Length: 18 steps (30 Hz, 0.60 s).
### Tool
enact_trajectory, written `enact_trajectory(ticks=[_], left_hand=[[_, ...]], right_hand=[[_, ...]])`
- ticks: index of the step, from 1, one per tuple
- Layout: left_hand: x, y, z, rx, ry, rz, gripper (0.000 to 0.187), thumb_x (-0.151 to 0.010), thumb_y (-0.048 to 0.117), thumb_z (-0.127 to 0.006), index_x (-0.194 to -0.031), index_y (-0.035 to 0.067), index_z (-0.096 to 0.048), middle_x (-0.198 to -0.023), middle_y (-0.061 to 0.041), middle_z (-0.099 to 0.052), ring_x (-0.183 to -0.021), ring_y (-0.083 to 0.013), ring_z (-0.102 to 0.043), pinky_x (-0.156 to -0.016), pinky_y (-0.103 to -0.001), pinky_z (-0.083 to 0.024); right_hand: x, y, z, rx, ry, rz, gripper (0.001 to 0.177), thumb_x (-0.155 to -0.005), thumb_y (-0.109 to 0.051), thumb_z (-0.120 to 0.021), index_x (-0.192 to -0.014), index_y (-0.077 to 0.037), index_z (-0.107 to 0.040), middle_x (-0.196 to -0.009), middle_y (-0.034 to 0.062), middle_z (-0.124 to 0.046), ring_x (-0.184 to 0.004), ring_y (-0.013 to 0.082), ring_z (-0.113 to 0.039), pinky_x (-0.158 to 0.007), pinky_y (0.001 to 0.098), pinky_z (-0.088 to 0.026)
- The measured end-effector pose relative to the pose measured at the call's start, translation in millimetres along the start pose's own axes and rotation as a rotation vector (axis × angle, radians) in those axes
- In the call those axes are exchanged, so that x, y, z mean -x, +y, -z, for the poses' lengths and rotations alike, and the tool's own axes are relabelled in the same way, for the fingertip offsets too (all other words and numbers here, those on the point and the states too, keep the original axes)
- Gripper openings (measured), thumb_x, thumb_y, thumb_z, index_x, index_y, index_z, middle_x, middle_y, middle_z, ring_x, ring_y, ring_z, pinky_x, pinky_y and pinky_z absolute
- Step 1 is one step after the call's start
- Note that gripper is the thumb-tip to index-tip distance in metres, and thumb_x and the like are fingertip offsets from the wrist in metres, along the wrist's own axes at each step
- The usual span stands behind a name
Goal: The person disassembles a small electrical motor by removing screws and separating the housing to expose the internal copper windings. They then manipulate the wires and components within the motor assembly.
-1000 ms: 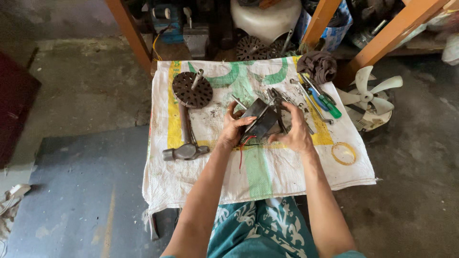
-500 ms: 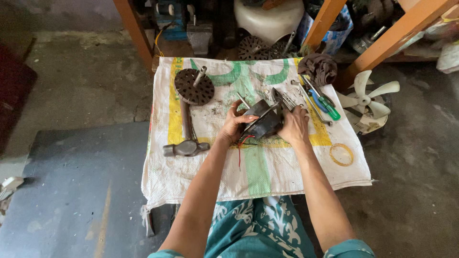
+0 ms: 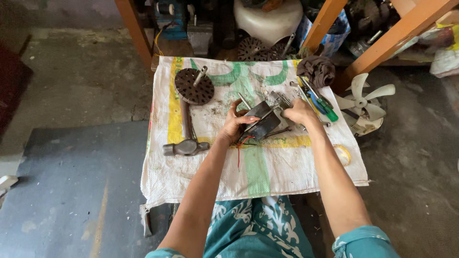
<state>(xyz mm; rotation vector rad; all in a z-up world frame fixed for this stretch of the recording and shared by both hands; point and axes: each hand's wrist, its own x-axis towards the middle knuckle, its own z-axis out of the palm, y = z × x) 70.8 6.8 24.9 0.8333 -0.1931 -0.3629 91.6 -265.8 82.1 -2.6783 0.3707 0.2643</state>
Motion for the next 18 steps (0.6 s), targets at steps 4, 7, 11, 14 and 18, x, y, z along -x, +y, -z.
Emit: enact_trajectory(ticks=[4,7,11,14,18], left_hand=[[-3,-4,2,0.04,-0.001,-0.006,0.116,-0.063,-0.006,-0.08,-0.158,0.002,-0.014,-0.132,-0.036,-0.053,-0.104,-0.0382,-0.07,-0.094,-0.047,-0.058],[-4,-7,5,0.023,-0.002,-0.013,0.121,-0.062,-0.007,-0.081,-0.16,0.004,-0.011,-0.136,-0.034,-0.052,-0.107,-0.0373,-0.071,-0.094,-0.046,-0.059],[-6,-7,3,-0.01,0.019,-0.002,0.127,-0.061,-0.006,-0.082,-0.163,0.007,-0.006,-0.134,-0.037,-0.053,-0.104,-0.0395,-0.071,-0.092,-0.047,-0.06],[-4,-7,1,-0.011,0.016,-0.003,0.13,-0.061,-0.007,-0.083,-0.162,0.009,-0.003,-0.133,-0.038,-0.053,-0.106,-0.0386,-0.07,-0.093,-0.048,-0.059],[-3,-8,1,-0.012,0.025,0.002,0.13,-0.061,-0.007,-0.082,-0.163,0.01,-0.003,-0.132,-0.038,-0.054,-0.105,-0.0391,-0.07,-0.092,-0.049,-0.059]], right_hand=[[11,-12,21,-0.037,-0.031,0.109,0.049,-0.071,-0.027,-0.079,-0.11,0.001,-0.072,-0.107,0.0238,-0.076,-0.098,0.0325,-0.072,-0.087,0.0428,-0.055],[32,-35,51,0.017,0.105,0.346,0.055,-0.063,-0.02,-0.087,-0.11,0.0,-0.068,-0.113,0.0219,-0.075,-0.101,0.0318,-0.07,-0.089,0.0433,-0.054],[48,-77,92,-0.073,-0.041,0.538,0.082,-0.054,-0.008,-0.086,-0.131,-0.007,-0.055,-0.124,0.0212,-0.07,-0.104,0.0286,-0.07,-0.089,0.0381,-0.053],[42,-107,102,-0.04,-0.193,0.617,0.083,-0.055,-0.005,-0.083,-0.135,-0.01,-0.059,-0.121,0.0191,-0.072,-0.103,0.0242,-0.072,-0.089,0.0352,-0.054],[17,-133,107,0.019,-0.276,0.686,0.07,-0.057,-0.005,-0.08,-0.127,-0.006,-0.071,-0.117,0.0139,-0.078,-0.096,0.0192,-0.074,-0.085,0.0329,-0.056]])
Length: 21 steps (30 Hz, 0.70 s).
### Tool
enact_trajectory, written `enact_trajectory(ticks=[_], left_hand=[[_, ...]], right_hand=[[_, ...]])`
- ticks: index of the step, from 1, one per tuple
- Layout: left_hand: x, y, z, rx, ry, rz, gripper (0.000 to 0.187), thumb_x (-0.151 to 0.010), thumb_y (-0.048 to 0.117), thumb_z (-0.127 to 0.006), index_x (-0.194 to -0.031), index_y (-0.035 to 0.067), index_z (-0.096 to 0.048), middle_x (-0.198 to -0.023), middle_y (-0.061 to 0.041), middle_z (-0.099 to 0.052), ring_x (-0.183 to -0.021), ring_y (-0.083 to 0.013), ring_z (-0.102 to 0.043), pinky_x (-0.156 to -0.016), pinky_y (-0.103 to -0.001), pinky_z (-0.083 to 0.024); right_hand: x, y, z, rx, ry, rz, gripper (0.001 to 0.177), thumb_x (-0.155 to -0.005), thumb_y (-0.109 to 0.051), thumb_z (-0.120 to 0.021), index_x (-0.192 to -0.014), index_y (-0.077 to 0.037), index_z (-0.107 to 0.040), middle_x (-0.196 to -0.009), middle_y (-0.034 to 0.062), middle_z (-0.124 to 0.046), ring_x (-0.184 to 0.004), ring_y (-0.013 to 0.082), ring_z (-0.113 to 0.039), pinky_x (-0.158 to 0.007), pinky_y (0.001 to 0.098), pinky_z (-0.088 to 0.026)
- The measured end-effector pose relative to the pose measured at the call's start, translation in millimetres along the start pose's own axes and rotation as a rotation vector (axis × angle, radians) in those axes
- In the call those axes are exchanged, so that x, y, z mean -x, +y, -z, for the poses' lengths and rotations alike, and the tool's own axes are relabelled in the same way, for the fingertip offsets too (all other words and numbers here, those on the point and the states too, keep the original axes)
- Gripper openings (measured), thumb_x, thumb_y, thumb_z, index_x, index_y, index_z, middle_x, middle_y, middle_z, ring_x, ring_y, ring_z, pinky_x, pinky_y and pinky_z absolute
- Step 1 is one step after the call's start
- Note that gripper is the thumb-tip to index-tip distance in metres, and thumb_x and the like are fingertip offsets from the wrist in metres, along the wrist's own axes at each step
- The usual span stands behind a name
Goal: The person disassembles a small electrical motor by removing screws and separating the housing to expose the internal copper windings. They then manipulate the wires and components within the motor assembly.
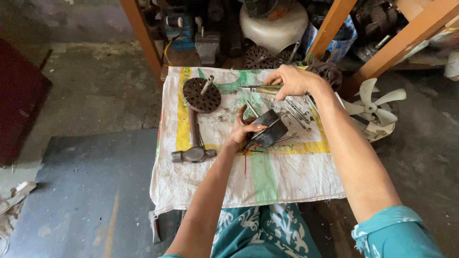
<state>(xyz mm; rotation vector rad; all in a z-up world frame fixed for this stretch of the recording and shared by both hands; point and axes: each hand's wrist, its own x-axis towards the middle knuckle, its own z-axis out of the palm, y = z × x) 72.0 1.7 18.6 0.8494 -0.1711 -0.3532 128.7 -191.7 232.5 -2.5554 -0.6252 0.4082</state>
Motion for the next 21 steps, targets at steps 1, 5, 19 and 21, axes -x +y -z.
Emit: enact_trajectory(ticks=[1,5,19,21], left_hand=[[-1,0,0,0.01,0.0,-0.004,0.13,-0.062,-0.007,-0.082,-0.163,0.009,-0.003,-0.132,-0.038,-0.054,-0.105,-0.0395,-0.07,-0.093,-0.049,-0.059],[-2,-1,-1,0.033,0.001,0.0,0.13,-0.062,-0.007,-0.082,-0.163,0.009,-0.002,-0.134,-0.039,-0.053,-0.106,-0.0398,-0.069,-0.094,-0.049,-0.058],[-8,-8,6,0.006,0.005,-0.006,0.131,-0.062,-0.006,-0.082,-0.163,0.01,0.0,-0.139,-0.04,-0.048,-0.106,-0.04,-0.07,-0.095,-0.048,-0.058],[-6,-8,8,-0.005,-0.004,-0.01,0.131,-0.063,-0.005,-0.082,-0.163,0.008,0.0,-0.139,-0.042,-0.049,-0.106,-0.0392,-0.07,-0.094,-0.047,-0.058]], right_hand=[[-6,-1,2,0.027,-0.003,0.021,0.07,-0.058,-0.005,-0.08,-0.127,-0.006,-0.072,-0.116,0.0132,-0.078,-0.094,0.018,-0.074,-0.084,0.0326,-0.056],[-21,-6,12,0.072,-0.161,-0.055,0.069,-0.055,-0.004,-0.08,-0.124,-0.005,-0.073,-0.107,0.0114,-0.081,-0.084,0.0184,-0.074,-0.074,0.0331,-0.058],[-38,-45,26,0.275,-0.272,-0.058,0.065,-0.052,-0.005,-0.083,-0.117,-0.007,-0.078,-0.1,0.0098,-0.081,-0.085,0.0216,-0.073,-0.075,0.0355,-0.057],[-35,-50,25,0.293,-0.18,-0.087,0.065,-0.053,-0.008,-0.085,-0.117,-0.008,-0.077,-0.101,0.011,-0.079,-0.086,0.0228,-0.073,-0.076,0.0362,-0.057]])
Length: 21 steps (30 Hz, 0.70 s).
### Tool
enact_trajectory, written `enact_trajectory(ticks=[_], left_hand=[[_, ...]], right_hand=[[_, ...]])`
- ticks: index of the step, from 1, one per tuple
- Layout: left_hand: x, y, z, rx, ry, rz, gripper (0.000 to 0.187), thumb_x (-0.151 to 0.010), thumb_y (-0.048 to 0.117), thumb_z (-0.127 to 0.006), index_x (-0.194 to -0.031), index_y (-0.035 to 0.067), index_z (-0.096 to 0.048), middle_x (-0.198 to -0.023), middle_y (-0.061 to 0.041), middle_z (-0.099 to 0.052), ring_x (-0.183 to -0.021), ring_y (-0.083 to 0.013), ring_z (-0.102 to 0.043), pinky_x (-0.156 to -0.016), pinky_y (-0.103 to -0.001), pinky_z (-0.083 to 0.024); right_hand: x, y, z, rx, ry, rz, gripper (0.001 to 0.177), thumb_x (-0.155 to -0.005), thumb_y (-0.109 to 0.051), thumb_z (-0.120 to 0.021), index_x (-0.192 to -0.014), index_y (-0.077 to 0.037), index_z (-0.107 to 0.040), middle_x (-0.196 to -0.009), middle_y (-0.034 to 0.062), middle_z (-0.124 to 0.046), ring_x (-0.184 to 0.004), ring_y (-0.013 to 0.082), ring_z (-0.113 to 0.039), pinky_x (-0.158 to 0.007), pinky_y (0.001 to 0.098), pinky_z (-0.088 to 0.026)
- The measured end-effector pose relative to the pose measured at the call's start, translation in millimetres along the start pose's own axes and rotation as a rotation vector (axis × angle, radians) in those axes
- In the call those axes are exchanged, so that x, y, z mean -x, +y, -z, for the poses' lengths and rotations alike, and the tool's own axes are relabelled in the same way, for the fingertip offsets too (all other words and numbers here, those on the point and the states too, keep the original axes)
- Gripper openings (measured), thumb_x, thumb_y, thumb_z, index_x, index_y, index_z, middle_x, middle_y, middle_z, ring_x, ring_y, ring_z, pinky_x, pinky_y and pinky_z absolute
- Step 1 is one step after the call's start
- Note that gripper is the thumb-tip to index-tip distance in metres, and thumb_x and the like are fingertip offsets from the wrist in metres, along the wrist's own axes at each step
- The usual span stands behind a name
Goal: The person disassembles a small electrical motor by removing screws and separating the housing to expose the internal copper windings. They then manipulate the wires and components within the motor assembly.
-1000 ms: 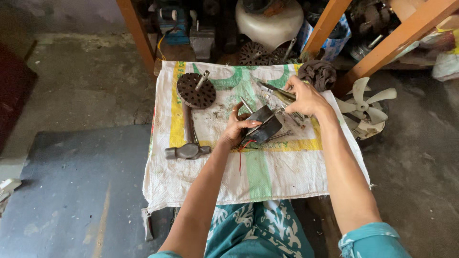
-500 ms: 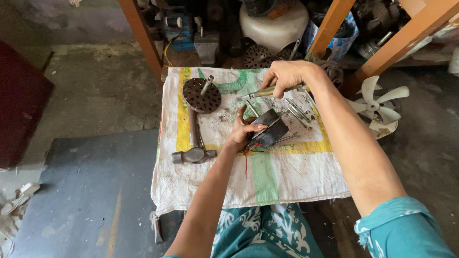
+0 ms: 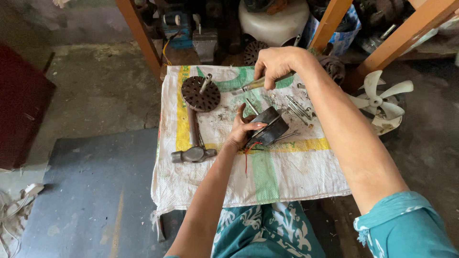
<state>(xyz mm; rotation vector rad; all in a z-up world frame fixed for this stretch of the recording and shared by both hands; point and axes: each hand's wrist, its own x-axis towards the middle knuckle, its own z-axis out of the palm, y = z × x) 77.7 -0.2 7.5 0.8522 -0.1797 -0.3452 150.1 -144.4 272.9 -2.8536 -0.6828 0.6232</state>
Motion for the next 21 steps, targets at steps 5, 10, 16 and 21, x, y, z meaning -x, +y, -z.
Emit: enact_trajectory(ticks=[5,10,16,21], left_hand=[[1.7,4.3,-5.5,0.003,0.007,0.007,0.132,-0.063,-0.005,-0.082,-0.163,0.01,0.002,-0.139,-0.041,-0.049,-0.108,-0.0391,-0.069,-0.095,-0.048,-0.058],[4.2,5.2,-7.7,0.001,0.01,0.009,0.131,-0.063,-0.005,-0.082,-0.163,0.01,0.002,-0.138,-0.041,-0.051,-0.11,-0.0392,-0.068,-0.094,-0.048,-0.058],[6.9,6.4,-7.2,0.0,-0.004,-0.01,0.133,-0.063,-0.005,-0.083,-0.164,0.009,0.003,-0.136,-0.04,-0.053,-0.108,-0.0374,-0.069,-0.095,-0.047,-0.058],[5.6,6.2,-7.3,0.017,0.005,0.004,0.132,-0.063,-0.004,-0.083,-0.163,0.009,0.003,-0.136,-0.038,-0.052,-0.108,-0.0395,-0.069,-0.093,-0.047,-0.058]], right_hand=[[1.0,-9.1,-1.7,0.069,-0.066,-0.036,0.064,-0.051,-0.006,-0.084,-0.115,-0.009,-0.08,-0.098,0.012,-0.081,-0.087,0.0256,-0.074,-0.077,0.0392,-0.057],[5.1,-2.1,-3.6,0.048,0.047,-0.038,0.065,-0.053,-0.01,-0.086,-0.117,-0.009,-0.078,-0.1,0.0139,-0.079,-0.088,0.0263,-0.074,-0.078,0.0391,-0.058],[0.2,-7.4,-3.5,0.084,-0.06,-0.055,0.065,-0.05,-0.007,-0.084,-0.115,-0.009,-0.08,-0.1,0.0118,-0.081,-0.088,0.026,-0.075,-0.078,0.041,-0.059],[2.4,-5.5,-3.1,0.041,0.089,-0.016,0.064,-0.054,-0.012,-0.086,-0.117,-0.008,-0.077,-0.099,0.016,-0.078,-0.087,0.0275,-0.074,-0.076,0.0397,-0.058]])
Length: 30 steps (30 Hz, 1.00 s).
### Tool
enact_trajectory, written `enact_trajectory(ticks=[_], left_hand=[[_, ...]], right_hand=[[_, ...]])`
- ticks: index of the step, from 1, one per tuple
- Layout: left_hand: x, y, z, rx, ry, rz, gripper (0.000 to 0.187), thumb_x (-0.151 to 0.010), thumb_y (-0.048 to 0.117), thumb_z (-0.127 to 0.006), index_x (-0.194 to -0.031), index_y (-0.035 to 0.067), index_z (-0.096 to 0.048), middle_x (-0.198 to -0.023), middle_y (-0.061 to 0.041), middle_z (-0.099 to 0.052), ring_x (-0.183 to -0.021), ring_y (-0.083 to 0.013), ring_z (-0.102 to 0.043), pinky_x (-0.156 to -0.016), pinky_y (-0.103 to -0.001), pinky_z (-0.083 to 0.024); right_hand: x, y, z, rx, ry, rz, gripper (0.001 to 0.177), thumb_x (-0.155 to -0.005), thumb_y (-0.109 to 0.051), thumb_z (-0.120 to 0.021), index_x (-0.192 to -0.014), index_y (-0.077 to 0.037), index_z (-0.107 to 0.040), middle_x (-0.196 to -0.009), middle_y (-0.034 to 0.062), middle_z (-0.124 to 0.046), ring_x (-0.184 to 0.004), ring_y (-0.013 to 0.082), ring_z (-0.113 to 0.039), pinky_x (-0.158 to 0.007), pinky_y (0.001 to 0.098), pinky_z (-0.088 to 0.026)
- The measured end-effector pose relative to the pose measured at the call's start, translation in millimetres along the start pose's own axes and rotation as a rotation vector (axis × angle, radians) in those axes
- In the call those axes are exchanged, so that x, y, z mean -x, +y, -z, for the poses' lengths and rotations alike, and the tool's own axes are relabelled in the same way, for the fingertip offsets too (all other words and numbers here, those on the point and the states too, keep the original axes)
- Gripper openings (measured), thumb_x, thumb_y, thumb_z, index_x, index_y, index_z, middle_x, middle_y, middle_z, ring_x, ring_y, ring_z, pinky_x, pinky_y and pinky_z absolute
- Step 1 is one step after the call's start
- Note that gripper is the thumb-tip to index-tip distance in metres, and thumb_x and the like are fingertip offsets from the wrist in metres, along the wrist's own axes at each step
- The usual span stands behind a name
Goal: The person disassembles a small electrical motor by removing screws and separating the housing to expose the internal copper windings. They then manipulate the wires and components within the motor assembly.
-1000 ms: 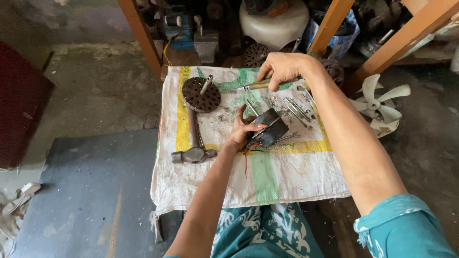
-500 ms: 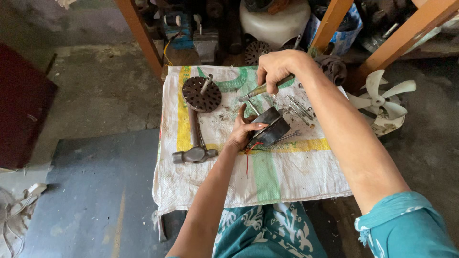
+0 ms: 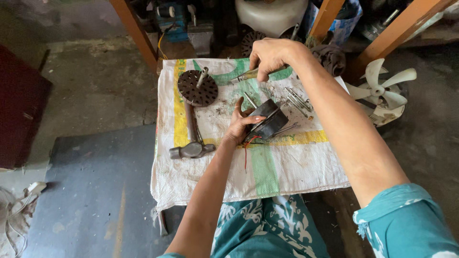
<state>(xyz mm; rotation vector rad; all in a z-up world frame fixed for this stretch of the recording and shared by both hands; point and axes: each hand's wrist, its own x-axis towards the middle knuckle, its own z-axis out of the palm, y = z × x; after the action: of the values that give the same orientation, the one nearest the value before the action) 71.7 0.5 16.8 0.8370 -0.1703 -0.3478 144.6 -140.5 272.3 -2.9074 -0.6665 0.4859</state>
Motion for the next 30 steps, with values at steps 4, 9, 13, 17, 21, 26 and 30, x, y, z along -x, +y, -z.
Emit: enact_trajectory(ticks=[4,9,13,17,21,26,30], left_hand=[[1,0,-3,-0.005,0.001,-0.004,0.13,-0.064,-0.006,-0.082,-0.163,0.008,0.002,-0.136,-0.039,-0.053,-0.11,-0.0362,-0.069,-0.094,-0.047,-0.058],[0,0,0,0.005,-0.01,-0.003,0.129,-0.064,-0.006,-0.08,-0.163,0.008,0.002,-0.136,-0.039,-0.053,-0.107,-0.0404,-0.069,-0.094,-0.046,-0.058],[2,5,-3,-0.011,0.007,0.007,0.129,-0.065,-0.006,-0.08,-0.163,0.009,0.002,-0.135,-0.039,-0.053,-0.107,-0.0379,-0.07,-0.093,-0.046,-0.058],[4,5,-7,-0.004,0.014,0.018,0.128,-0.065,-0.006,-0.081,-0.163,0.01,0.001,-0.136,-0.039,-0.053,-0.107,-0.0371,-0.07,-0.093,-0.046,-0.058],[4,5,-5,0.042,0.0,0.026,0.13,-0.064,-0.007,-0.081,-0.163,0.014,0.0,-0.136,-0.038,-0.052,-0.111,-0.0358,-0.068,-0.095,-0.048,-0.058],[5,3,-4,0.079,0.015,0.006,0.128,-0.065,-0.006,-0.081,-0.164,0.016,-0.003,-0.139,-0.038,-0.049,-0.109,-0.037,-0.069,-0.094,-0.048,-0.057],[5,3,-4,0.121,0.039,-0.007,0.126,-0.064,-0.003,-0.082,-0.163,0.015,-0.006,-0.142,-0.043,-0.046,-0.107,-0.0367,-0.068,-0.093,-0.05,-0.057]], right_hand=[[-2,-2,-6,0.018,-0.08,-0.022,0.062,-0.053,-0.011,-0.085,-0.115,-0.007,-0.079,-0.096,0.0166,-0.08,-0.085,0.0282,-0.074,-0.075,0.0414,-0.058],[0,9,-15,-0.01,-0.019,0.041,0.062,-0.053,-0.012,-0.085,-0.114,-0.005,-0.078,-0.096,0.0151,-0.079,-0.084,0.0266,-0.074,-0.073,0.0386,-0.057],[2,14,-17,-0.055,-0.108,0.024,0.062,-0.051,-0.01,-0.083,-0.113,-0.006,-0.08,-0.096,0.0137,-0.082,-0.084,0.027,-0.074,-0.074,0.0408,-0.058],[12,31,-29,-0.164,0.049,-0.022,0.068,-0.054,-0.012,-0.085,-0.121,-0.009,-0.076,-0.105,0.0151,-0.078,-0.09,0.028,-0.073,-0.082,0.0411,-0.057],[32,65,-65,-0.291,0.331,-0.105,0.066,-0.058,-0.012,-0.087,-0.123,-0.007,-0.074,-0.114,0.0165,-0.076,-0.098,0.0273,-0.074,-0.093,0.0381,-0.055],[52,92,-149,-0.368,0.666,-0.252,0.066,-0.064,-0.01,-0.087,-0.127,-0.006,-0.071,-0.118,0.0167,-0.074,-0.1,0.0281,-0.074,-0.095,0.0369,-0.054],[67,94,-198,-0.331,0.726,-0.316,0.06,-0.068,-0.009,-0.086,-0.127,-0.009,-0.071,-0.108,0.02,-0.075,-0.097,0.0332,-0.073,-0.088,0.0405,-0.056]])
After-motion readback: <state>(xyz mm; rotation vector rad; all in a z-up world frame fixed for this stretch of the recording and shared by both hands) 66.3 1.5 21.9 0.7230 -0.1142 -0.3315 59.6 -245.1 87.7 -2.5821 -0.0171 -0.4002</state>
